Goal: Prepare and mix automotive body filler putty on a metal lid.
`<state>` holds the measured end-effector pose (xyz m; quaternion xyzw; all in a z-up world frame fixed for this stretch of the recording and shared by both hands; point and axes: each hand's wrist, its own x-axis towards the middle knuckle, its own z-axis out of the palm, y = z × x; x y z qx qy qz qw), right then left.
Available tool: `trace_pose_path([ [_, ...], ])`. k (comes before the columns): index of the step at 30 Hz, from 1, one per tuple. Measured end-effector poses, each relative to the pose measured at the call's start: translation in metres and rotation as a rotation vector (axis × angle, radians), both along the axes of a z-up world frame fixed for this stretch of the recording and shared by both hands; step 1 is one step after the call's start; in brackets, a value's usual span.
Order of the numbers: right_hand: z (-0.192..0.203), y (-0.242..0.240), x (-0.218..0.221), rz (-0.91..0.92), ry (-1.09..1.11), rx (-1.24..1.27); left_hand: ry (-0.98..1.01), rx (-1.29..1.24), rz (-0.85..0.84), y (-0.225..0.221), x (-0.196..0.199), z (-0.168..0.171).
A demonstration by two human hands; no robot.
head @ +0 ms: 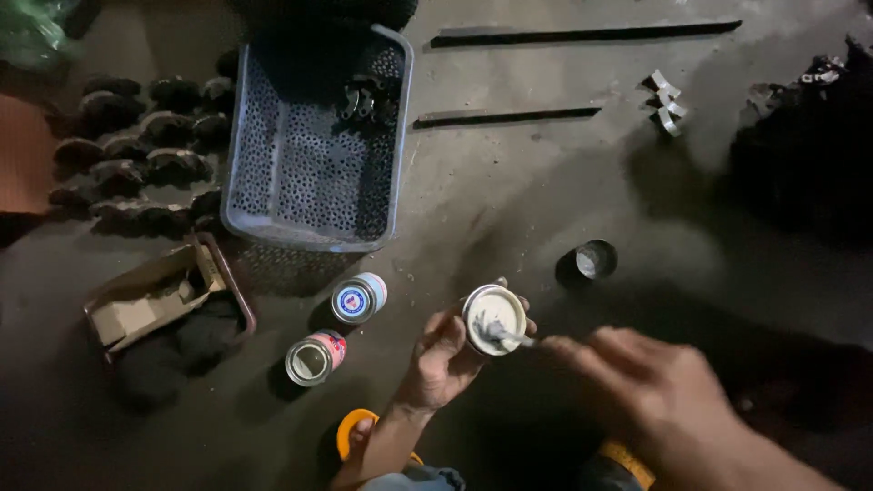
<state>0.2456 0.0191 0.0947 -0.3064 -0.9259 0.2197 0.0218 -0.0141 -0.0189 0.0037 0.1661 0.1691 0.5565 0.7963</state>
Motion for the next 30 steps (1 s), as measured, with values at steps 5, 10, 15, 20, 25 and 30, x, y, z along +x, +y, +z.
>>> trace_pose_path([
  [5,0.063,0.049,-0.031,-0.368,-0.824,-0.422,-0.08,0.018,-0.035,0.0,0.006,-0.008],
  [10,0.036,0.043,0.003,-0.565,-0.223,-0.631,-0.077,-0.022,-0.027,-0.004,0.004,-0.016],
  [15,0.027,0.022,-0.01,-0.466,0.479,-0.613,-0.07,-0.024,-0.04,-0.004,0.006,-0.01],
  [20,0.043,0.023,-0.021,-0.009,0.477,-0.264,-0.06,-0.088,-0.014,-0.011,-0.005,-0.009],
  [25,0.061,0.013,-0.038,-0.034,0.49,-0.113,-0.043,-0.01,-0.037,-0.012,-0.007,-0.006],
  [30,0.038,0.009,-0.041,0.038,0.534,-0.174,-0.05,-0.024,-0.055,-0.012,-0.009,-0.006],
])
